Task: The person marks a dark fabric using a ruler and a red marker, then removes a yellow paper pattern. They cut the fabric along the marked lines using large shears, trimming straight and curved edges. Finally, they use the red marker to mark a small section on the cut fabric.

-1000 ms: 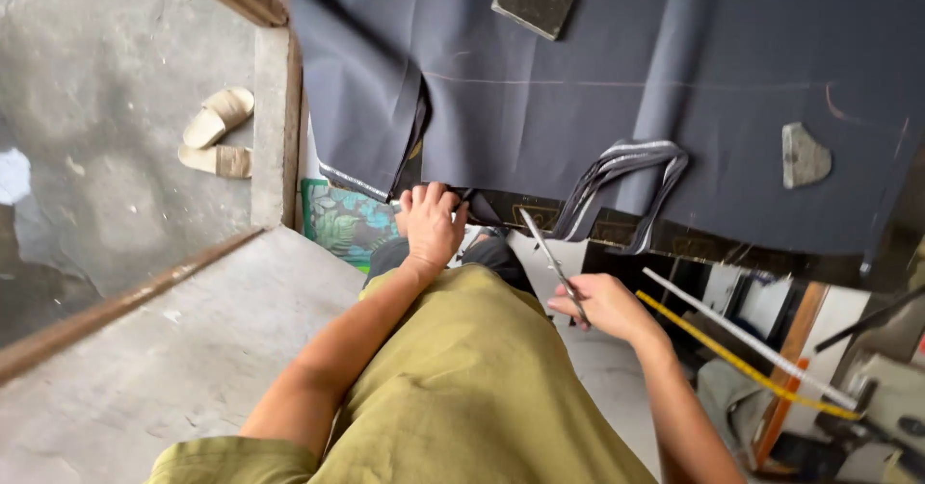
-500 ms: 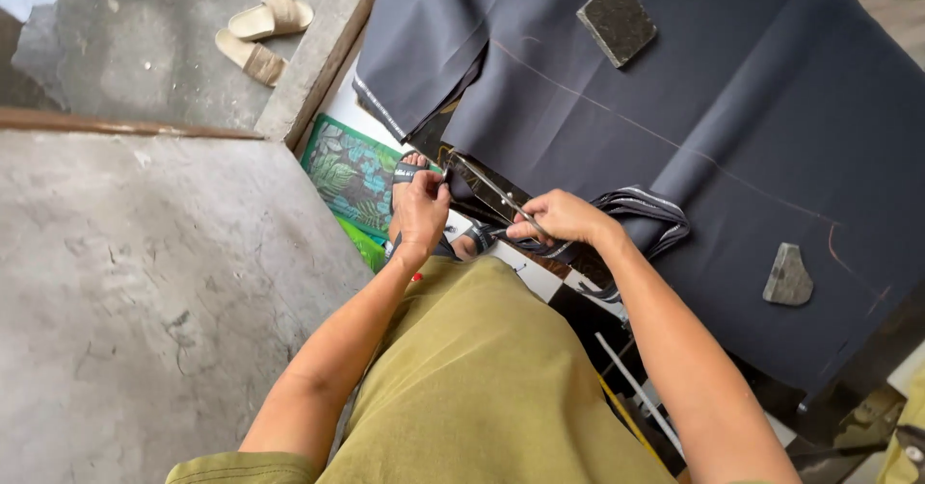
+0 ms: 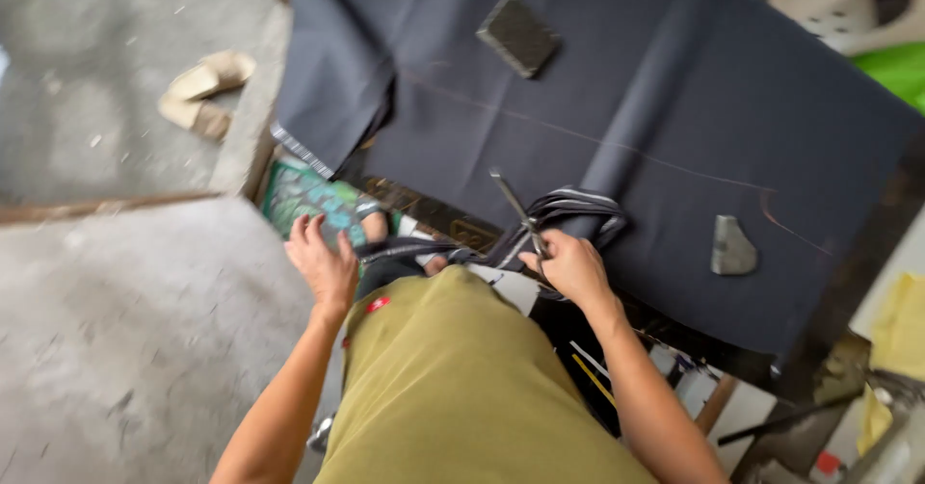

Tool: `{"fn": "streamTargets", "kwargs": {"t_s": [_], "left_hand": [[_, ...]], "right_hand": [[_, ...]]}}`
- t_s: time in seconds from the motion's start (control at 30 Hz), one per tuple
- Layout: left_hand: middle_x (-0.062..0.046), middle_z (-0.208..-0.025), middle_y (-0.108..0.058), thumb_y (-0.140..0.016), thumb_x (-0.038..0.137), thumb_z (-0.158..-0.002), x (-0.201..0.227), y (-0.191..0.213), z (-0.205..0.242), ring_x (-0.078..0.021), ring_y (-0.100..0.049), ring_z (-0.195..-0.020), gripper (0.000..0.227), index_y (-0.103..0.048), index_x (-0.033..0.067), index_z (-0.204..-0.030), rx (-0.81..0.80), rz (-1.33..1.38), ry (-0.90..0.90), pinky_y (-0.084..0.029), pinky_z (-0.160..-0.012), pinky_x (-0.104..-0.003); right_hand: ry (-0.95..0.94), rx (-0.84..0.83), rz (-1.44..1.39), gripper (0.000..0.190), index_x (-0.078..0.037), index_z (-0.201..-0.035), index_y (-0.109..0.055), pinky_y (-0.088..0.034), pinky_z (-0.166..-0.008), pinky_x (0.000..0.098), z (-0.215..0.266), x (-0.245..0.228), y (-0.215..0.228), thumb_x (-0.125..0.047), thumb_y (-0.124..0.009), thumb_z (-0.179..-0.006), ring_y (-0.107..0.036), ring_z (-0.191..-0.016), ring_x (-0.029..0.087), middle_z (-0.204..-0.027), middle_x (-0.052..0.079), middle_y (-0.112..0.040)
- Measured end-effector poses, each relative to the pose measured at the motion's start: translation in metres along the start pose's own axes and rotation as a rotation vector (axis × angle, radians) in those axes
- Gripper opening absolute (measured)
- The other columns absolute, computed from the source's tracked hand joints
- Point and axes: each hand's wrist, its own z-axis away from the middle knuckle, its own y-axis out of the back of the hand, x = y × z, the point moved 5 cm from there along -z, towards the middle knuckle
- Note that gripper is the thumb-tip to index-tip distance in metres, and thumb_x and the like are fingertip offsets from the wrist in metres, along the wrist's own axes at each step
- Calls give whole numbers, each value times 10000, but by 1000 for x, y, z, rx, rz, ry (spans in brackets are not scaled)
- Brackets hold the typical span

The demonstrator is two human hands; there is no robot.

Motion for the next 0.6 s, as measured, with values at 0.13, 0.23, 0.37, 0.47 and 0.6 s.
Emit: {"fn": "streamTargets", "kwargs": {"t_s": [0.13, 0.23, 0.37, 0.47, 0.6], "left_hand": [[-142, -1540, -439, -715, 130, -888, 103, 8, -48, -325, -461, -1397, 444, -571, 126, -1307, -94, 165, -347, -214, -1191, -580], [-184, -1561, -464, -715, 102, -918, 164, -15, -83, -354, -461, -1425, 392, -598, 63, -1290, -161, 201, -656, -178, -1204, -574], [-266, -1620, -381, -747, 182, -935, 213, -66, -110, -401, -376, -1489, 561, -560, -8, -1428, -342, 111, -913, -152, -1210, -606], [-280, -1663, -302, -684, 268, -994, 220, -94, -116, -405, -268, -1537, 633, -500, -37, -1518, -466, 45, -962, -84, -1224, -617], [-313, -1683, -213, -483, 376, -1100, 219, -84, -121, -455, -151, -1551, 677, -377, -74, -1595, -584, 38, -920, -7, -1212, -659]], "right_hand": [[-306, 250, -124, 400, -260, -965, -746, -556, -763, 369, 24, 81, 17, -608, -787, -772, -745, -858, 213, -729, -61, -737], [-420, 223, -90, 419, -126, -853, -729, -567, -745, 423, 51, 103, 15, -545, -742, -844, -740, -837, 315, -720, 60, -736], [-435, -85, -49, 351, -147, -847, -774, -577, -784, 417, 123, 78, 10, -490, -705, -826, -741, -868, 335, -793, 91, -768], [-454, -186, -158, 233, -92, -865, -761, -557, -781, 404, 166, 75, 4, -323, -759, -836, -730, -830, 316, -762, 90, -758], [-563, 446, -505, 389, -112, -1037, -716, -549, -859, 469, 170, 155, -35, -361, -844, -766, -717, -1001, 377, -908, 174, -776]]}}
